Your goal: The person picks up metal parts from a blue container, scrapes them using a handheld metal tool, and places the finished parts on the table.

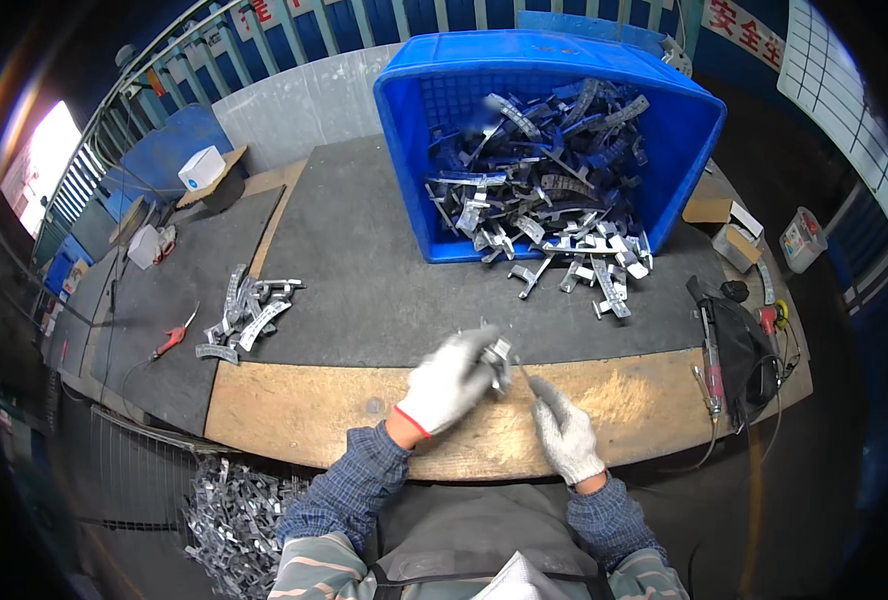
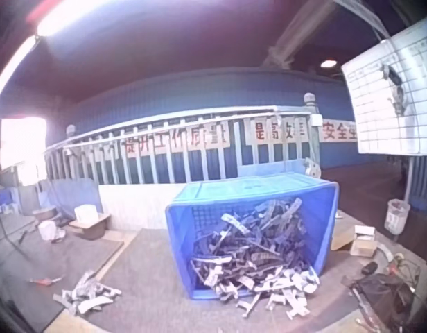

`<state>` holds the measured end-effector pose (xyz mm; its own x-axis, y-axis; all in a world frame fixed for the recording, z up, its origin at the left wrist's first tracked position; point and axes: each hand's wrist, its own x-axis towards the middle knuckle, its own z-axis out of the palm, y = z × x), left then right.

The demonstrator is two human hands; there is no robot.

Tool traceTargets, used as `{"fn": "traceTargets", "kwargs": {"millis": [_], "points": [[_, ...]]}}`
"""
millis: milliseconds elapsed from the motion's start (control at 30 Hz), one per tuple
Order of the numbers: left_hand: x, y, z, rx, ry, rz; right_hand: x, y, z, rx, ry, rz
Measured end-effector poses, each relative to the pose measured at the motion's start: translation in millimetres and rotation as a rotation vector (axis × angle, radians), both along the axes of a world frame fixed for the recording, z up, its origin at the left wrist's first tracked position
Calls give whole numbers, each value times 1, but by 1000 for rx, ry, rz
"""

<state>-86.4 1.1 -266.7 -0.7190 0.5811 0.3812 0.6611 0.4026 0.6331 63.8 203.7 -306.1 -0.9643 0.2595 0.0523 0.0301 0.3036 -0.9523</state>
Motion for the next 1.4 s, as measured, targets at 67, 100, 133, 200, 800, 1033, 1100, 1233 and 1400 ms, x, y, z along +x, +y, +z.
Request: {"fn": "traceTargets", "kwargs": {"millis": [67,100,133,200,800,1033,1100,1233,1400], "points": [[5,14,10,-318,91,-62,-1,-2,-4,-50,21,-69],[2,20,13,-427,76,-30,0,-2,-6,-82,-12,-120],[-3,27,16,-589,36,-17,0,-2,-7,-138,-70,-192],[-20,34,20,-477,201,-70,5,0,-7,-72,-5,-175],[-57,23,-13,440,-1019,169,22,10,-7,41,8,-201],[-90,21,-27,568,-1504,28,20,6,-4,87,51,-169],[-85,23,-18,246,-1132,47,20,7,-3,69,31,-177],[-91,40,3,662,-1290,-68,19,5,-6,36,1,-179],[-75,52,-15,625,-1714,-6,17,7,-6,40,38,-216]]}}
